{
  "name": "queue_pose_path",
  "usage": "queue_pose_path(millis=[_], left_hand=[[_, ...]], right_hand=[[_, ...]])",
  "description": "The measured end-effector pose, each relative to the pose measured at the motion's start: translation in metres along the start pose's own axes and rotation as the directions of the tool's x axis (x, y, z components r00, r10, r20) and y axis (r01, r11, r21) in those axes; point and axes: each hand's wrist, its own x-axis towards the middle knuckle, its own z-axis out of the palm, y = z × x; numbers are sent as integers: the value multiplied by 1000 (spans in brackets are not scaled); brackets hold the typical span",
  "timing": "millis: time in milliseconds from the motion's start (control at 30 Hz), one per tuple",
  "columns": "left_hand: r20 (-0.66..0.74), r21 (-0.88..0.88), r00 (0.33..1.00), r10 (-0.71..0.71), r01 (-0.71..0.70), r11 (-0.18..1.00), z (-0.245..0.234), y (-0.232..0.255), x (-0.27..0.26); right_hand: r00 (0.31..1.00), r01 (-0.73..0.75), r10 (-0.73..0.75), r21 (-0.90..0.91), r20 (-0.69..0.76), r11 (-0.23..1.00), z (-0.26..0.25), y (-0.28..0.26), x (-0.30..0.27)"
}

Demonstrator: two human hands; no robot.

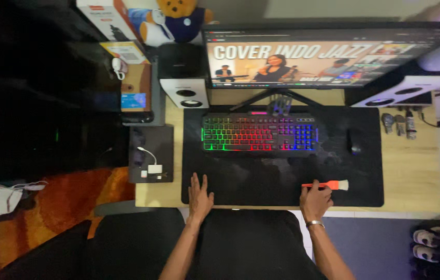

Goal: The person uses a small brush to sweep dust off a large black desk mat. They briefly move a computer mouse and a potted plant to access different areas of the mat, then return them to their original positions.

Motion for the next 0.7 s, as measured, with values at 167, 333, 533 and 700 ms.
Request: queue_pose_path(millis=[167, 333, 533, 700], left_hand=[[-50, 8, 996, 67, -67, 998, -15, -34, 4], [26, -11, 1000, 11, -10, 1000, -24, -32, 5], [26, -37, 1000, -5, 6, 999, -32, -28, 5], [54, -27, 998, -13, 15, 1000, -34, -27, 7]], right_hand=[[984, 153, -157, -49, -90, 987, 3, -33, -12], [949, 275, -267, 24, -167, 961, -37, -72, -5], [939, 343, -302, 438, -163, 831, -116, -152, 21], [921, 374, -348, 652, -176, 660, -145, -221, 63]])
